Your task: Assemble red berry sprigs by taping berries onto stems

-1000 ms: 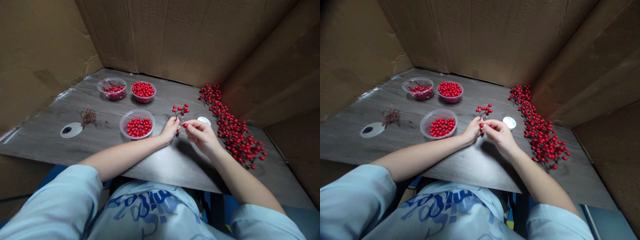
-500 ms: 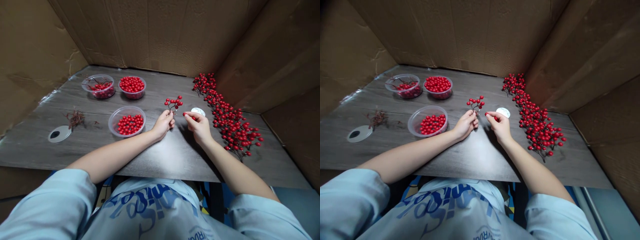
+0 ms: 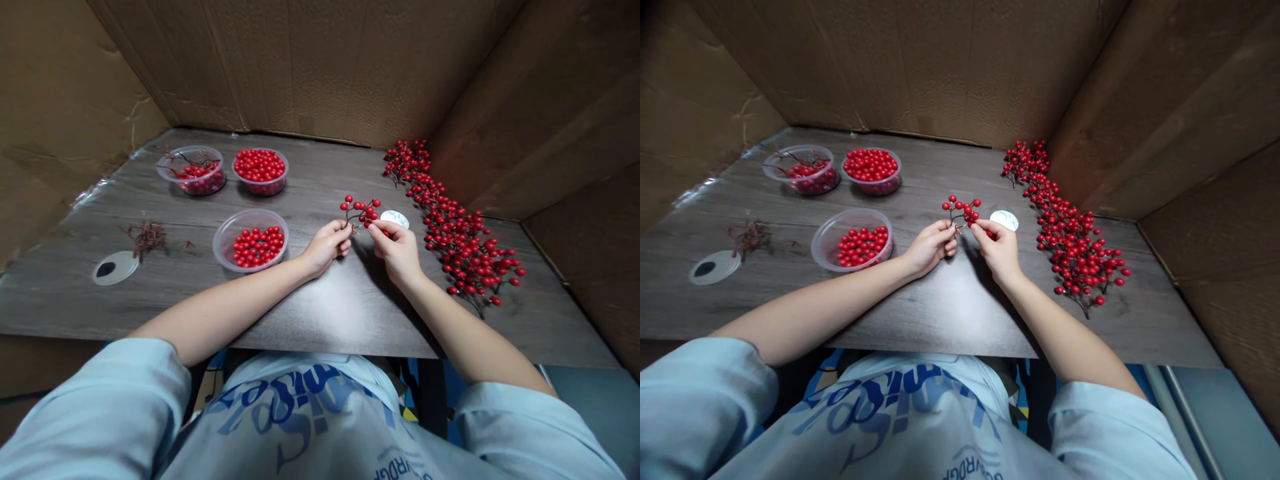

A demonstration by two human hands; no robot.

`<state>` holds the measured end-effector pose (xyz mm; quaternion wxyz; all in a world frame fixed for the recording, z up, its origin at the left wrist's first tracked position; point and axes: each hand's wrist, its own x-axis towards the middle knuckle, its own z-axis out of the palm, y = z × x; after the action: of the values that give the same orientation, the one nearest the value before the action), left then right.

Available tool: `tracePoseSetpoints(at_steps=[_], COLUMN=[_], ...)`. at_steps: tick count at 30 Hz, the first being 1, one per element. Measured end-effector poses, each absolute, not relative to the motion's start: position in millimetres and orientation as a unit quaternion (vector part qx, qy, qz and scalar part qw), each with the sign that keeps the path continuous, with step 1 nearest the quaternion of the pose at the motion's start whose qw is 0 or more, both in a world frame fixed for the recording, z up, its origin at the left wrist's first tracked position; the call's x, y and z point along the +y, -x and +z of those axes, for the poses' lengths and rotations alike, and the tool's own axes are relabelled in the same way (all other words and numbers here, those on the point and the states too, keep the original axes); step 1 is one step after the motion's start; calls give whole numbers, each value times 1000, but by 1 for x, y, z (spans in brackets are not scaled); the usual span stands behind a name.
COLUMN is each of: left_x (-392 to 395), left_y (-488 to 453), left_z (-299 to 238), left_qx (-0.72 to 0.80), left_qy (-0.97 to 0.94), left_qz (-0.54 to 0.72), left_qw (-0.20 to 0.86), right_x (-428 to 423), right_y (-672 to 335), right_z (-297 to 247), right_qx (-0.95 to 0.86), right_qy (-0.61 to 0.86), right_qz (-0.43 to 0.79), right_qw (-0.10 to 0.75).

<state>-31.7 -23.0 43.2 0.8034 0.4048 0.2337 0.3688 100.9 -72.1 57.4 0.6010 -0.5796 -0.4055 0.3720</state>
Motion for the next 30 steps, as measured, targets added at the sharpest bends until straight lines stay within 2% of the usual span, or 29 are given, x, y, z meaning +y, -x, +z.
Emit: tracePoseSetpoints(at_steps=[20, 30], left_x=[-21, -21], left_y=[32, 31], left_z=[39, 37], left_qx=[215, 220], left_qy=[-433, -440], left_qz=[367, 364], left_qw=[795, 791], right_x=[-78, -79], right_y=[-95, -92], right_z=[57, 53], right_qx=[-403, -435], right_qy=[567, 578], right_qz=[395, 347], right_qw=[600, 597])
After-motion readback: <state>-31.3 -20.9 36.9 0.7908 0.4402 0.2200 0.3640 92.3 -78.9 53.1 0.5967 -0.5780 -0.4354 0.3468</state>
